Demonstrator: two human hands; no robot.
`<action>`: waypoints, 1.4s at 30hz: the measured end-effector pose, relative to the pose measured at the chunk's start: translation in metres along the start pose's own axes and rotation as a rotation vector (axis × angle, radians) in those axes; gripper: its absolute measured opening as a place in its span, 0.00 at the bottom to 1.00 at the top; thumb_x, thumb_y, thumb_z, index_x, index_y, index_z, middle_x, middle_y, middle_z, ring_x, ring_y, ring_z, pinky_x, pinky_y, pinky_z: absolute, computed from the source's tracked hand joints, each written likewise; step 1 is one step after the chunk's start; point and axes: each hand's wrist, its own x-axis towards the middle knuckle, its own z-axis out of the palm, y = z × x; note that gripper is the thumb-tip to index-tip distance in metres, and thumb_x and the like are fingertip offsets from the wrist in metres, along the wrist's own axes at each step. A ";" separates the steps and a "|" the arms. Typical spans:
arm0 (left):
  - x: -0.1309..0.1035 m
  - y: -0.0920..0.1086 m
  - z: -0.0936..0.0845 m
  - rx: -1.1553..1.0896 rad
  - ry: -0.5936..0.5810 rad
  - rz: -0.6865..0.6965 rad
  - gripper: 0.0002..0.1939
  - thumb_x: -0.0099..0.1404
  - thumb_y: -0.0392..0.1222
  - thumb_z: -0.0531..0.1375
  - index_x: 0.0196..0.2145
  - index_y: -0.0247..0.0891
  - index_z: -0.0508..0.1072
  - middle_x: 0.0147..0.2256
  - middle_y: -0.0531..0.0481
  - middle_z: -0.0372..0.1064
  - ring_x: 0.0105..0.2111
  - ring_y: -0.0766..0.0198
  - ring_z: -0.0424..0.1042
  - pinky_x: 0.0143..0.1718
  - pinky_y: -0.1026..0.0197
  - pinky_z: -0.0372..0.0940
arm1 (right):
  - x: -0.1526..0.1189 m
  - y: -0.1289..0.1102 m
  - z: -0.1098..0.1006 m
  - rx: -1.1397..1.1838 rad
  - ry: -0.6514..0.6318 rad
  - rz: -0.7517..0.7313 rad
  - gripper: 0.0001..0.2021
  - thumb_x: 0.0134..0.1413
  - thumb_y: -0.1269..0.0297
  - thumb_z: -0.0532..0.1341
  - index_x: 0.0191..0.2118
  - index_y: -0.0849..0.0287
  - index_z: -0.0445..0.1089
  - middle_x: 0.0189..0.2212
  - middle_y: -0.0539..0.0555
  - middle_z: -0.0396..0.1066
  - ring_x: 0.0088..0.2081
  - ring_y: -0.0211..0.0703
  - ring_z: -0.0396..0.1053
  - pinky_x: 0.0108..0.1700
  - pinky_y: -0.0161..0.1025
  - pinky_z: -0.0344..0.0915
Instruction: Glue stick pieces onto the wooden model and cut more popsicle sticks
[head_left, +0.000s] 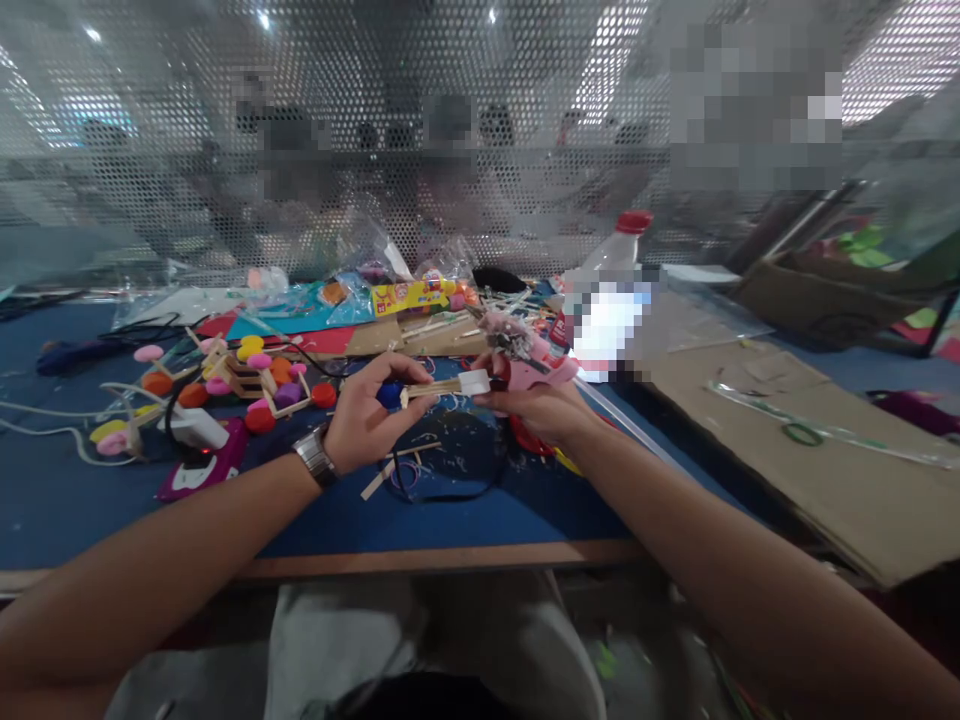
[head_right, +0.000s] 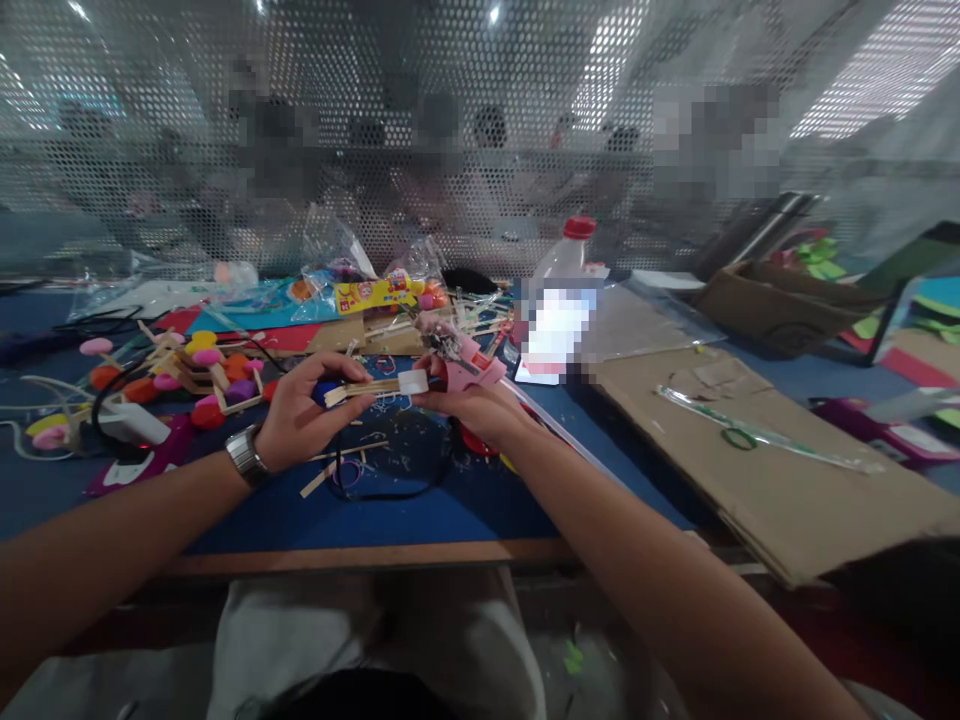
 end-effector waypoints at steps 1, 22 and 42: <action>0.000 0.000 0.000 0.004 0.001 -0.001 0.11 0.62 0.40 0.69 0.41 0.38 0.73 0.38 0.47 0.76 0.39 0.60 0.76 0.44 0.57 0.72 | 0.000 0.000 -0.001 0.000 -0.009 -0.002 0.21 0.34 0.58 0.78 0.28 0.51 0.65 0.38 0.49 0.74 0.39 0.45 0.69 0.41 0.44 0.67; -0.002 -0.002 0.002 -0.006 -0.009 0.012 0.10 0.63 0.39 0.68 0.41 0.38 0.73 0.39 0.46 0.76 0.39 0.61 0.76 0.44 0.56 0.71 | -0.002 0.000 0.004 0.052 0.007 -0.003 0.27 0.39 0.42 0.75 0.28 0.53 0.61 0.37 0.50 0.71 0.34 0.42 0.67 0.34 0.42 0.64; -0.002 0.000 0.004 -0.024 -0.005 0.024 0.10 0.62 0.38 0.68 0.40 0.37 0.73 0.38 0.47 0.76 0.38 0.62 0.76 0.43 0.57 0.71 | -0.003 -0.004 0.009 0.083 0.035 -0.005 0.28 0.33 0.42 0.77 0.26 0.52 0.61 0.35 0.50 0.70 0.34 0.44 0.67 0.38 0.46 0.67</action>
